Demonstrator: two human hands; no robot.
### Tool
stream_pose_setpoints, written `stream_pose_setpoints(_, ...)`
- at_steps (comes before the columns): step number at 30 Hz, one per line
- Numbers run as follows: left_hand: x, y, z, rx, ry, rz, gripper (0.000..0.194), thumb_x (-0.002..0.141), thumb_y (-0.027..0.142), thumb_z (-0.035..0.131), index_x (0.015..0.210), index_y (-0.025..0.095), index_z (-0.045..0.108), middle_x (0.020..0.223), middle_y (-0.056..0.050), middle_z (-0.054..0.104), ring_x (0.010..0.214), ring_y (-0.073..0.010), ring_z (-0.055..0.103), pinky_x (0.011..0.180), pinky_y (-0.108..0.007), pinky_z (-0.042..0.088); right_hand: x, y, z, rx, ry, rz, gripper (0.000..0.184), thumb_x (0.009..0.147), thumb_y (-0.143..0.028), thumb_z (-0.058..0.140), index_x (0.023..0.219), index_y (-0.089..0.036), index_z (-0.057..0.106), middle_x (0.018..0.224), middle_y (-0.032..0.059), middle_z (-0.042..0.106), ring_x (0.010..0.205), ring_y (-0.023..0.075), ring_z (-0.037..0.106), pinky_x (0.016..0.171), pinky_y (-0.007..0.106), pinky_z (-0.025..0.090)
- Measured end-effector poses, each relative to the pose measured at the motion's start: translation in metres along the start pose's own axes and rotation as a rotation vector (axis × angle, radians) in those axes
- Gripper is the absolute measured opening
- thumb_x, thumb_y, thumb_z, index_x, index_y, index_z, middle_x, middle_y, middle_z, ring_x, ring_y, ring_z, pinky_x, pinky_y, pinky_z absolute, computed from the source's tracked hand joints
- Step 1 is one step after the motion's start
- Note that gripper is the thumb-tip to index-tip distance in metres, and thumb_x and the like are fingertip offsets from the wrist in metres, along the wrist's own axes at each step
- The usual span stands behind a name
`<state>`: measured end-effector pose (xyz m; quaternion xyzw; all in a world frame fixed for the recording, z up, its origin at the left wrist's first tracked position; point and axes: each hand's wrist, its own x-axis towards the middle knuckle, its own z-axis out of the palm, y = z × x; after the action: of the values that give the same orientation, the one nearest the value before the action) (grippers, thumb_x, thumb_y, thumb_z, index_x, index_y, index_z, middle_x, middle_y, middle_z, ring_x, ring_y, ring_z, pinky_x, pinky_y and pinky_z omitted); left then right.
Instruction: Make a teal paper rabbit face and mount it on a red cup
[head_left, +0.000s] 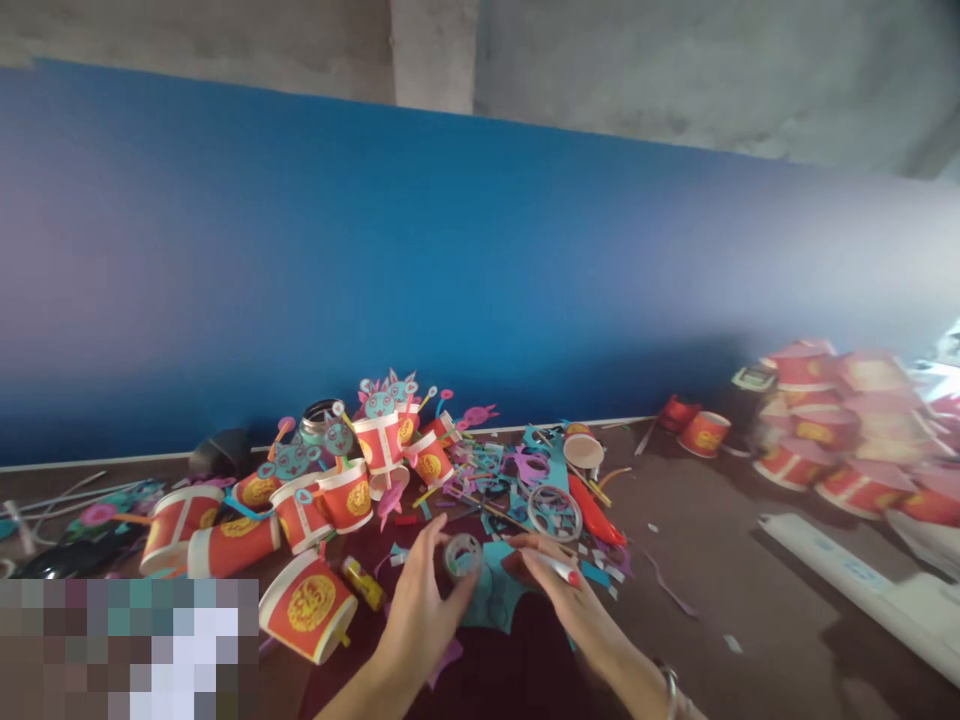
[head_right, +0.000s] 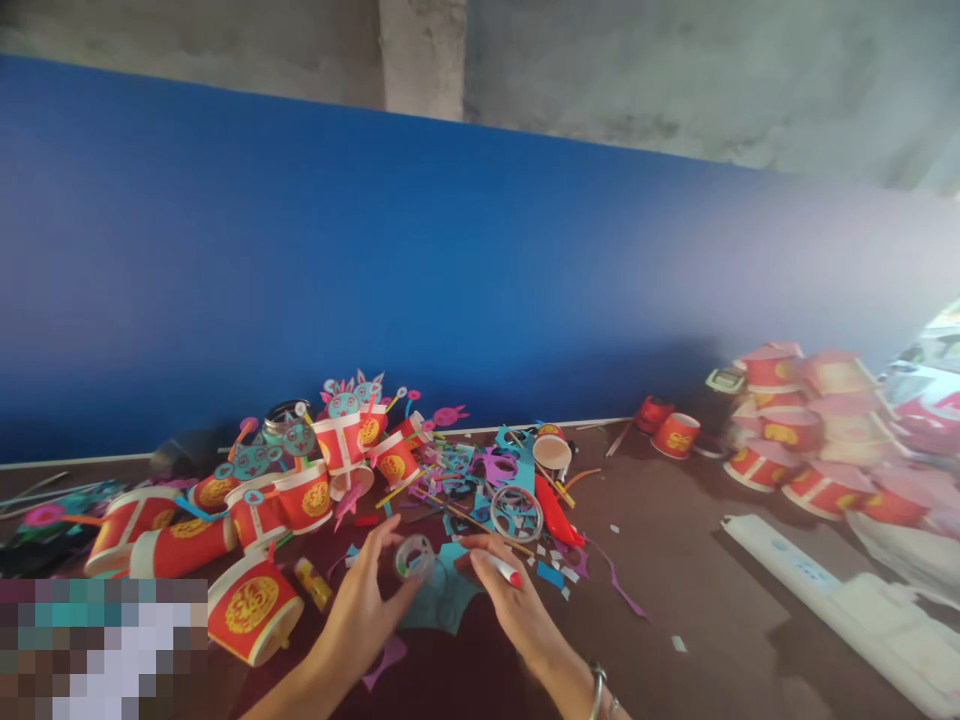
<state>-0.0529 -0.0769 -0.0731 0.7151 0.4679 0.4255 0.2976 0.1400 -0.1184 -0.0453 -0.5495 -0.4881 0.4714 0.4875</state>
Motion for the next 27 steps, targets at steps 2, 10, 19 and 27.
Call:
stream_pose_setpoints(2, 0.006, -0.012, -0.004, 0.153, 0.051, 0.031, 0.056, 0.079, 0.027, 0.052, 0.131, 0.014, 0.033, 0.115, -0.015, 0.057, 0.109, -0.0263, 0.055, 0.091, -0.045, 0.044, -0.001, -0.001, 0.0, -0.059, -0.03, -0.02, 0.035, 0.084, -0.05, 0.051, 0.1, -0.021, 0.063, 0.093, 0.006, 0.067, 0.096, 0.0247, 0.06, 0.089, 0.037, 0.044)
stream_pose_setpoints(10, 0.009, -0.033, -0.009, 0.677, 0.006, 0.191, 0.046, 0.081, 0.009, 0.036, 0.126, 0.008, 0.042, 0.128, -0.021, 0.05, 0.118, -0.0292, 0.048, 0.092, -0.046, 0.043, -0.003, 0.0, 0.001, -0.123, -0.013, -0.048, 0.037, 0.085, -0.05, 0.049, 0.104, -0.022, 0.064, 0.092, 0.0058, 0.068, 0.094, 0.0249, 0.06, 0.086, 0.037, 0.044)
stream_pose_setpoints(19, -0.032, 0.02, 0.006, 0.682, -0.351, 0.428, 0.021, 0.079, 0.013, 0.052, 0.096, 0.02, 0.061, 0.102, -0.005, 0.065, 0.096, -0.0243, 0.059, 0.082, -0.037, 0.05, 0.008, 0.012, 0.001, 0.317, -0.051, 0.043, 0.046, 0.081, -0.052, 0.055, 0.116, -0.022, 0.06, 0.091, 0.0076, 0.071, 0.092, 0.0239, 0.063, 0.087, 0.041, 0.044)
stream_pose_setpoints(27, -0.043, 0.004, 0.004, 0.597, -0.267, 0.534, 0.046, 0.069, 0.006, 0.052, 0.114, 0.015, 0.047, 0.11, -0.011, 0.062, 0.094, -0.0215, 0.062, 0.08, -0.029, 0.054, 0.007, 0.003, -0.009, 0.322, -0.034, 0.072, 0.045, 0.082, -0.051, 0.054, 0.112, -0.02, 0.062, 0.095, 0.0079, 0.07, 0.098, 0.0237, 0.061, 0.094, 0.04, 0.04)
